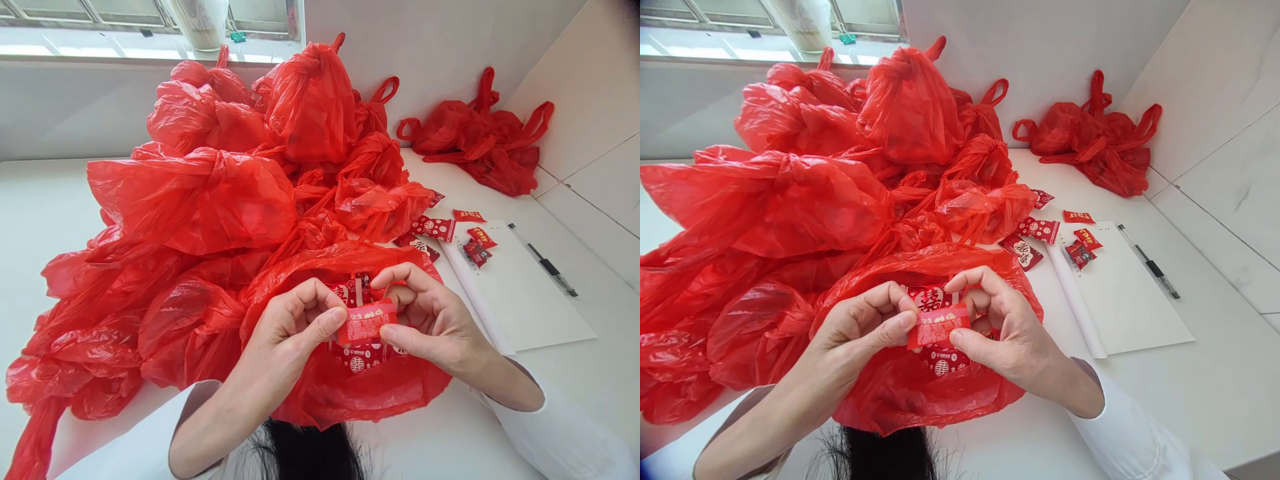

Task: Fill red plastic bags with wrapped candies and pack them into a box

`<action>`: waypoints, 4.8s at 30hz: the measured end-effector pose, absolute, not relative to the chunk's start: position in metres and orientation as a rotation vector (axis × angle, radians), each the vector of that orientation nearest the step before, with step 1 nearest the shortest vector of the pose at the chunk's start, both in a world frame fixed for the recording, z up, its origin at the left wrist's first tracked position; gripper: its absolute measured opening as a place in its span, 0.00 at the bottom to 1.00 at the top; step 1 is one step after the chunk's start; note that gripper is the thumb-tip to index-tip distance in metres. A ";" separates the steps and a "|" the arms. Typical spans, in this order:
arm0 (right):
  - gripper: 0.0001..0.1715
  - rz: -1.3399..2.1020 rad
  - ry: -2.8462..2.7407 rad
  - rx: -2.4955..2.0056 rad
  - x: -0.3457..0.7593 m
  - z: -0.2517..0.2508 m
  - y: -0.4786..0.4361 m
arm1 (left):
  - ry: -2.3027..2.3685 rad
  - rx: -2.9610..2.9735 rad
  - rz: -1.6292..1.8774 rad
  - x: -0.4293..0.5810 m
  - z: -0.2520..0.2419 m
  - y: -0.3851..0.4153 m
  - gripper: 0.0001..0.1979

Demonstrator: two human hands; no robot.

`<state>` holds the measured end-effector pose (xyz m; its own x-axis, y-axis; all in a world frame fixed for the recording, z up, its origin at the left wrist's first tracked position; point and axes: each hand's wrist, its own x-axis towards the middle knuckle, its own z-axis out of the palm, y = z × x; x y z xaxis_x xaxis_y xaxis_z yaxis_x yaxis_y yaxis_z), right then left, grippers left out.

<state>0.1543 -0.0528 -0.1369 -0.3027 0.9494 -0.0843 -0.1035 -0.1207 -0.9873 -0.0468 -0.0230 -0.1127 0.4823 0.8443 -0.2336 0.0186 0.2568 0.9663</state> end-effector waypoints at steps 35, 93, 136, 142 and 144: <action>0.18 1.523 -1.302 -1.105 0.155 -0.145 -0.049 | 0.929 1.196 0.715 -0.046 -0.110 -0.021 0.09; 0.04 1.268 -1.330 -1.013 0.142 -0.150 -0.049 | 0.927 1.899 0.920 -0.052 -0.124 -0.025 0.12; 0.11 1.186 -1.363 -1.200 0.151 -0.146 -0.040 | 1.077 1.690 0.807 -0.055 -0.112 -0.012 0.04; 0.08 0.975 -1.417 -1.240 0.164 -0.142 -0.034 | 1.143 2.176 0.771 -0.062 -0.107 -0.007 0.05; 0.05 0.908 -1.568 -1.263 0.163 -0.138 -0.036 | 1.160 2.344 0.642 -0.062 -0.109 -0.007 0.06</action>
